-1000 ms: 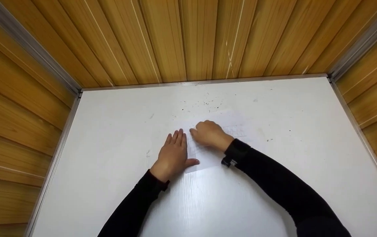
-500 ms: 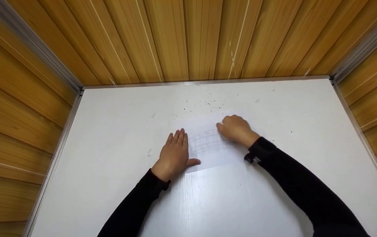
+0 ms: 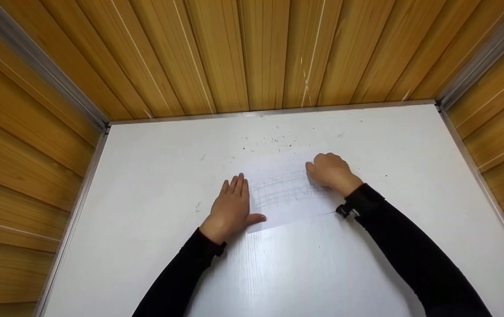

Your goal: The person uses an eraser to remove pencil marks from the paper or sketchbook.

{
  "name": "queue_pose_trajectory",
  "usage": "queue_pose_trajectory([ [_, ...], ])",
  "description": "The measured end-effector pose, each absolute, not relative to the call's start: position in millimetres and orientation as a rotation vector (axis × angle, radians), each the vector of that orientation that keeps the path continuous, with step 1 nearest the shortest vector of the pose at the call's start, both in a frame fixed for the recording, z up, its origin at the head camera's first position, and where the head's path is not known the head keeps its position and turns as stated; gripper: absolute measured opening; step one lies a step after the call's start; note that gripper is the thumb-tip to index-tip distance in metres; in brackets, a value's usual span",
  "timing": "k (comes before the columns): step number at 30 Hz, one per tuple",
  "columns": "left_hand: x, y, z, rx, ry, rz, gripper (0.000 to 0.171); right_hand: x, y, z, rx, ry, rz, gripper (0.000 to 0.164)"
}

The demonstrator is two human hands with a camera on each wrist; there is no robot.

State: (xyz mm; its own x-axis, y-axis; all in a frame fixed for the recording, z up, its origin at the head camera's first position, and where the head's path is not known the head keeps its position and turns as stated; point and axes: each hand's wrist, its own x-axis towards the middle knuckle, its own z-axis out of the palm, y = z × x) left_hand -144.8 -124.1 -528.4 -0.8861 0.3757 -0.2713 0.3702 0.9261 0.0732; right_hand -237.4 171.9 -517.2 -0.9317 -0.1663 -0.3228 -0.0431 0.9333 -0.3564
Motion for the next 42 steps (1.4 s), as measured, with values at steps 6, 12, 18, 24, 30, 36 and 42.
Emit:
queue_pose_trajectory([
  [6,-147,-130,-528,0.498,2.821,0.083,0.131,-234,107,-514,-0.269,2.658,-0.576,0.062],
  [12,-145,-130,-525,0.509,2.824,0.052,0.131,-226,40,-518,-0.445,2.632,-0.521,0.058],
  [18,-142,-123,-522,0.532,2.833,-0.006,0.131,-223,50,-522,-0.429,2.703,-0.481,0.055],
  [24,-143,-121,-520,0.51,2.824,-0.011,0.133,-232,145,-518,-0.239,2.738,-0.565,0.061],
  [30,-147,-125,-518,0.481,2.81,-0.038,0.134,-233,193,-521,-0.155,2.766,-0.554,0.06],
  [36,-147,-126,-521,0.493,2.803,-0.022,0.133,-230,169,-515,-0.158,2.734,-0.575,0.059],
  [42,-148,-122,-521,0.509,2.829,-0.017,0.133,-225,114,-508,-0.286,2.655,-0.577,0.058],
])
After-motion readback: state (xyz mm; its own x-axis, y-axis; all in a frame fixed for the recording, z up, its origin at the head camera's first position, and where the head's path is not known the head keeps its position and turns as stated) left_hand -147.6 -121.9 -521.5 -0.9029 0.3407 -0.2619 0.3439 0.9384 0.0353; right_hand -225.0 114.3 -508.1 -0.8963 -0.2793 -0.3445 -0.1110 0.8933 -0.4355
